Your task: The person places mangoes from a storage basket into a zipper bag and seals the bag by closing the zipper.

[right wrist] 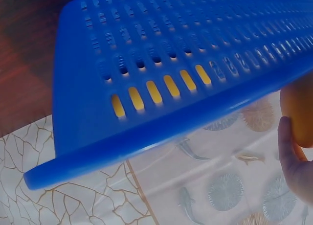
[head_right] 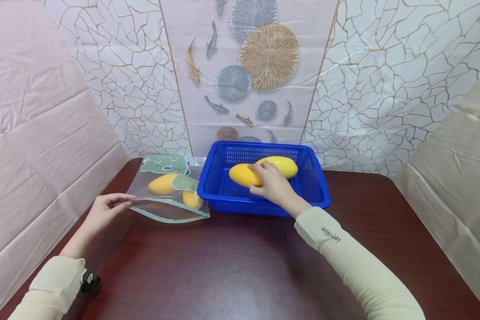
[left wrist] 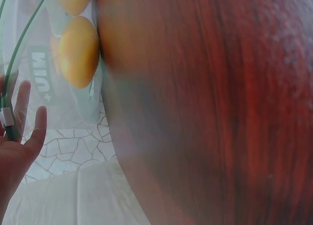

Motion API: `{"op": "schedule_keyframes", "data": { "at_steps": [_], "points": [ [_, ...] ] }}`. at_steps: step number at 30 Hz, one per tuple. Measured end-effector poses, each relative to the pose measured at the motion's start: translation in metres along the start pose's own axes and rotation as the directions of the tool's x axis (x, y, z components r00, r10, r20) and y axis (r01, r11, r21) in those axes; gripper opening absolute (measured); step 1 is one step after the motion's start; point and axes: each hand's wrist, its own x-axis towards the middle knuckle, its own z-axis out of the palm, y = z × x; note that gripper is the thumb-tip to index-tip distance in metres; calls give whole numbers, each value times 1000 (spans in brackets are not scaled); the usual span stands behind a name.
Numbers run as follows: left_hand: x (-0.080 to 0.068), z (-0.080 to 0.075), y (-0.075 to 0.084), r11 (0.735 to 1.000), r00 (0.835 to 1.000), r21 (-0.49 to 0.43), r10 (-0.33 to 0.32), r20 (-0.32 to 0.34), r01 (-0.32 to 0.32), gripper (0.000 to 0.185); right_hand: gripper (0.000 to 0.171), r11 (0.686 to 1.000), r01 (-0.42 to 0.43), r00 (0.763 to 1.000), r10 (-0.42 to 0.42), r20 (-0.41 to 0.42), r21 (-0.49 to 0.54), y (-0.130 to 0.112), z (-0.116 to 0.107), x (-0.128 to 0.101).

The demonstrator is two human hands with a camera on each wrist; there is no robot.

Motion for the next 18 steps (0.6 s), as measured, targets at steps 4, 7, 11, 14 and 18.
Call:
{"op": "schedule_keyframes", "data": {
  "at_steps": [4, 7, 11, 14, 18],
  "points": [
    [0, -1, 0, 1000, 1000, 15, -11, 9, 11, 16, 55, 1000, 12, 1000, -12, -11, 10, -2, 0, -1],
    [1, -1, -2, 1000, 1000, 18, -16, 10, 16, 17, 54, 1000, 24, 1000, -24, -18, 7, -2, 2, -3],
    [2, -1, -3, 1000, 1000, 9, -11, 10, 11, 17, 55, 999, 36, 999, -36, -26, -2, -3, 3, -4],
    [2, 0, -3, 1000, 1000, 7, -11, 11, 11, 17, 55, 999, 44, 999, -44, -25, 2, -5, 4, -5],
    [2, 0, -1, 1000, 1000, 4, -14, 16, 14, 16, 55, 999, 40, 999, -40, -31, 5, -9, 4, -7]
  ]
}}
